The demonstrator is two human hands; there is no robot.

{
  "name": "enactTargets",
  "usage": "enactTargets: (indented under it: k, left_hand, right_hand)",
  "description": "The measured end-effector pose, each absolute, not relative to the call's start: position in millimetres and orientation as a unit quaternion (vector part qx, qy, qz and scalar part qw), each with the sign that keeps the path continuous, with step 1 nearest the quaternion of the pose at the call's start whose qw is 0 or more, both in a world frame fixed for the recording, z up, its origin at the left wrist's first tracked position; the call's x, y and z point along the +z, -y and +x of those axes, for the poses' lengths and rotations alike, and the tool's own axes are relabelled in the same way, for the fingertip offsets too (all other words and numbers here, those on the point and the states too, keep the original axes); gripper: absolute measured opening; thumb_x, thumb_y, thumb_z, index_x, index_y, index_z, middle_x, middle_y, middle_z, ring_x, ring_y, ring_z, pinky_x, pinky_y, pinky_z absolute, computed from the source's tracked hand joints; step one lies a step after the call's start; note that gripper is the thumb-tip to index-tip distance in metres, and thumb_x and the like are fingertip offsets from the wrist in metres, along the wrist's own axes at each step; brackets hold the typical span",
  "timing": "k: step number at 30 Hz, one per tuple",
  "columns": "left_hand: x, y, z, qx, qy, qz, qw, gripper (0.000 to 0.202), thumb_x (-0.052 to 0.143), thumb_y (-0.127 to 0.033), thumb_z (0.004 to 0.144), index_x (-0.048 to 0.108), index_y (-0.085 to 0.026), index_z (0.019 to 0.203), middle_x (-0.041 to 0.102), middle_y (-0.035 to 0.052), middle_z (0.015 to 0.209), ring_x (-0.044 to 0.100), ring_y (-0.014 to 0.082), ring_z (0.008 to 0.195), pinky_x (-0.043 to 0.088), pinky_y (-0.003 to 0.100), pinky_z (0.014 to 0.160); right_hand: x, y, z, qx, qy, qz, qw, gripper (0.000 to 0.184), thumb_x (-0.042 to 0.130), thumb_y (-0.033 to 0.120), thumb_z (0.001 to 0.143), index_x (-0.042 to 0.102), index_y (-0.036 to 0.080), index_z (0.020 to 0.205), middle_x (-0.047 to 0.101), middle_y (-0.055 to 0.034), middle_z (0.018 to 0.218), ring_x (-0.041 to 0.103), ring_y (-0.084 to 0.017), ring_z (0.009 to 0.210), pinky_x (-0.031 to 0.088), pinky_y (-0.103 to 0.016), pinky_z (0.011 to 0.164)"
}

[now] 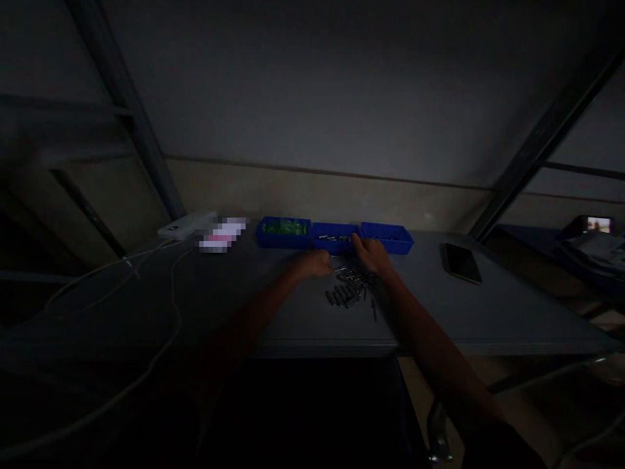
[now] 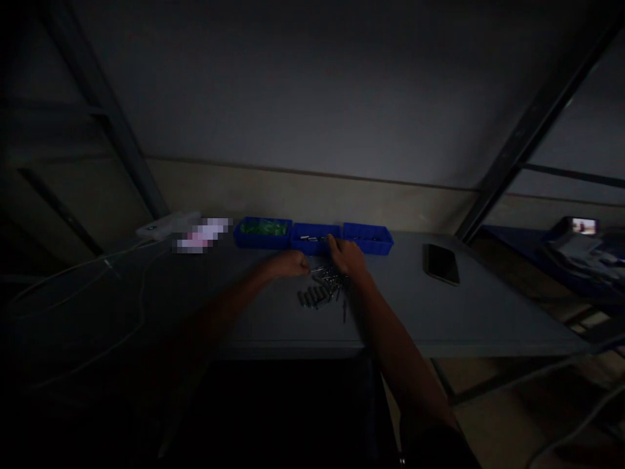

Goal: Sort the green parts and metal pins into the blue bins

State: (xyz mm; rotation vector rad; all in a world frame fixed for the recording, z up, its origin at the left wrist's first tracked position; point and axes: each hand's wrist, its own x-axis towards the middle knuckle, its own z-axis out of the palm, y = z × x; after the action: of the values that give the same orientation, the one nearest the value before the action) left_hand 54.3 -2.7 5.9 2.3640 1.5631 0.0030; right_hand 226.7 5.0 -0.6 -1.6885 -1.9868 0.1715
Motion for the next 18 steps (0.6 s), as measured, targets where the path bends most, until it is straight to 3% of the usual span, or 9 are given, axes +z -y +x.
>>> enactTargets:
  k: [6,11,14,18]
  left_hand:
    - [4,3,39,0.051,-0.502,0.845,0.177,0.021,0.048,-0.022,0.073,0.065,-0.013,0.067,0.061,0.0015,0.06,0.052,0.0112,0.055,0.031,0.021,0.049]
    - [6,4,26,0.137,-0.5,0.839,0.168,0.022,0.046,-0.023,0.076,0.065,-0.013,0.071,0.065,0.003,0.067,0.056,0.0139,0.064,0.035,0.021,0.055]
    - [6,4,24,0.175,-0.491,0.838,0.164,0.018,0.049,-0.022,0.075,0.064,-0.014,0.071,0.065,0.0025,0.067,0.057,0.0143,0.065,0.038,0.021,0.058]
    - [4,3,23,0.202,-0.467,0.846,0.159,0.015,0.049,-0.022,0.076,0.062,-0.014,0.073,0.065,0.0025,0.07,0.057,0.0145,0.067,0.039,0.022,0.06]
  right_hand:
    - [1,-1,221,0.059,0.78,-0.564,0.264,0.049,0.03,0.05,0.089,0.063,0.017,0.072,0.065,-0.0075,0.07,0.058,-0.017,0.066,0.035,-0.025,0.058]
    - [1,6,217,0.102,0.829,-0.484,0.261,0.022,0.052,0.033,0.08,0.061,0.016,0.092,0.061,-0.0008,0.065,0.051,-0.011,0.056,0.032,-0.021,0.053]
    - [0,7,215,0.119,0.847,-0.445,0.265,0.02,0.053,0.025,0.077,0.061,0.016,0.093,0.06,0.0003,0.065,0.049,-0.011,0.055,0.033,-0.021,0.053]
    - [-2,5,214,0.117,0.856,-0.422,0.276,0.017,0.049,0.025,0.08,0.062,0.016,0.086,0.061,-0.0009,0.068,0.051,-0.012,0.059,0.035,-0.022,0.058]
